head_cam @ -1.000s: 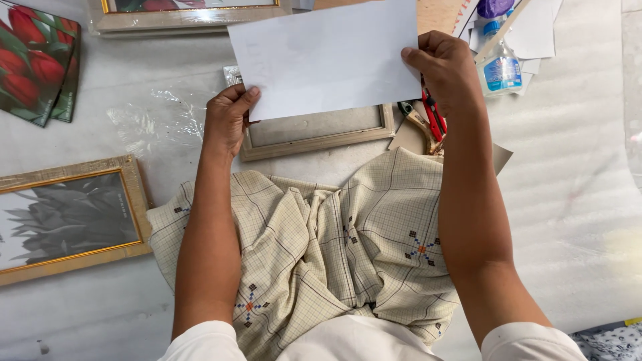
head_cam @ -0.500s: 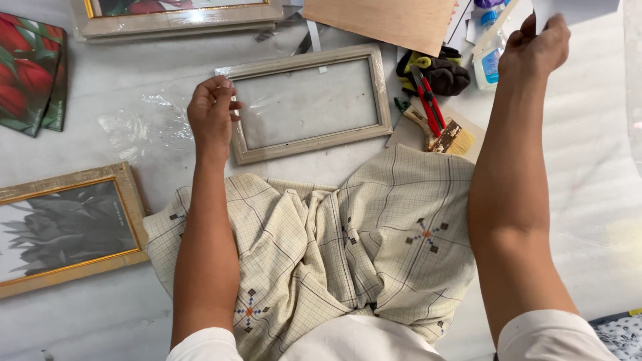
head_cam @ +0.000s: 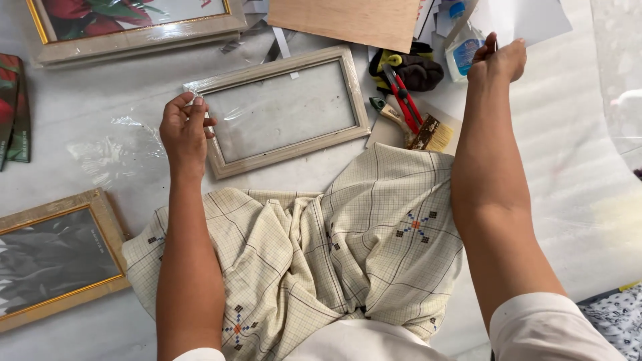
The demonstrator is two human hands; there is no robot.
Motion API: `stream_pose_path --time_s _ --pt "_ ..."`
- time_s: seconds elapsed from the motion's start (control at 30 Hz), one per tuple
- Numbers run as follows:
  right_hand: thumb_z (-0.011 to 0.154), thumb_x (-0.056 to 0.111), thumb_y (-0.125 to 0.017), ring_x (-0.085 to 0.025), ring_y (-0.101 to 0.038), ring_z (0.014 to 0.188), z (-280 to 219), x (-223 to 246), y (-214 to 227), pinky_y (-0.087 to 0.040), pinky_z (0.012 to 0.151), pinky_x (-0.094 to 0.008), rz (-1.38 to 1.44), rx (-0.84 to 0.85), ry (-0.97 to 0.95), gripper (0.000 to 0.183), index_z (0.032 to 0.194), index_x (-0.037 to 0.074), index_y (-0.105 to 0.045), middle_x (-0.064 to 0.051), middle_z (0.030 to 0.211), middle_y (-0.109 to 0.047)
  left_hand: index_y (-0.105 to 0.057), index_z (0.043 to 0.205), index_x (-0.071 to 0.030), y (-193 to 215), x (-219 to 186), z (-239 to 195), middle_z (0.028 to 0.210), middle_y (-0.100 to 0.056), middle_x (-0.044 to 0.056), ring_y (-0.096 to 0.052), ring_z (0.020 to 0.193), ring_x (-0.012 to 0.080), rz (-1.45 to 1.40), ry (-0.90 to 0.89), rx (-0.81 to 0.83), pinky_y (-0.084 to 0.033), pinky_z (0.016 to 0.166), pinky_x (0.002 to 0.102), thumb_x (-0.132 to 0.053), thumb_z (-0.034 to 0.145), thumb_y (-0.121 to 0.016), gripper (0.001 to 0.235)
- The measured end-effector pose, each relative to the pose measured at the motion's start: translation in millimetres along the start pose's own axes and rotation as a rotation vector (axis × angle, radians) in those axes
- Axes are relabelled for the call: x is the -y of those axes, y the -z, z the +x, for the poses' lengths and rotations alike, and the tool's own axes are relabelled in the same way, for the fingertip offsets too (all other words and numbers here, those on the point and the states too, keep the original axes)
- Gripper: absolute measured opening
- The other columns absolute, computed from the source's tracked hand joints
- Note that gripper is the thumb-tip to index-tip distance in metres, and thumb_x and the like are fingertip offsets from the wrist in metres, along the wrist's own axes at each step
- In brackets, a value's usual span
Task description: Assembling a picture frame by cleaning the glass, inserting the artwork, and securing the backing board.
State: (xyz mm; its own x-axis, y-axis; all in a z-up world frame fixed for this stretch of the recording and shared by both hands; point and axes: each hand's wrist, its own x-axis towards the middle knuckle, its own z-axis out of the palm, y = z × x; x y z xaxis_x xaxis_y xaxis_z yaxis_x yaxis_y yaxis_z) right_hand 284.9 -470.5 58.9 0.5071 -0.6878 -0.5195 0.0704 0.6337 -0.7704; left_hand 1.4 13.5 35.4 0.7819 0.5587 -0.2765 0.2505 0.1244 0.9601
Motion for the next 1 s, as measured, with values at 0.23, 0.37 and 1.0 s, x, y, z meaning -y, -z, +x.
stream_pose_path --time_s 0.23,0.37,1.0 --pt "0.098 0.03 -0.042 -0.023 -0.068 0.06 -7.9 -1.3 -0.3 -0.046 0.044 -0.024 -0.182 0.04 0.069 0.054 0.134 -0.008 -0.052 -0.025 0.086 -0.07 -0.057 0.126 -0.007 0.4 0.8 0.0 0.098 -0.066 0.0 -0.068 0.076 0.008 0.027 -0.011 0.01 -0.052 0.059 0.018 -0.033 0.101 -0.066 0.037" --pt "0.081 0.029 -0.065 -0.029 -0.069 0.098 86.2 -24.9 12.3 -0.069 0.073 -0.032 -0.922 -0.118 0.415 0.063 0.13 0.004 -0.035 -0.021 0.123 -0.042 -0.057 0.127 -0.007 -0.1 -0.5 -1.4 0.098 -0.067 0.0 -0.068 0.075 0.0075 0.029 -0.013 0.015 -0.052 0.059 0.018 -0.031 0.102 -0.065 0.035" --pt "0.083 0.026 -0.057 -0.02 -0.077 0.08 -47.8 -134.9 94.7 -0.058 0.052 -0.041 -2.833 1.017 1.402 0.026 0.088 0.028 -0.082 0.007 0.083 -0.078 -0.06 0.124 -0.005 18.5 50.8 -15.3 0.094 -0.069 0.008 -0.072 0.071 0.0155 0.114 -0.198 -0.065 -0.053 0.05 0.024 -0.028 0.103 -0.07 0.033"
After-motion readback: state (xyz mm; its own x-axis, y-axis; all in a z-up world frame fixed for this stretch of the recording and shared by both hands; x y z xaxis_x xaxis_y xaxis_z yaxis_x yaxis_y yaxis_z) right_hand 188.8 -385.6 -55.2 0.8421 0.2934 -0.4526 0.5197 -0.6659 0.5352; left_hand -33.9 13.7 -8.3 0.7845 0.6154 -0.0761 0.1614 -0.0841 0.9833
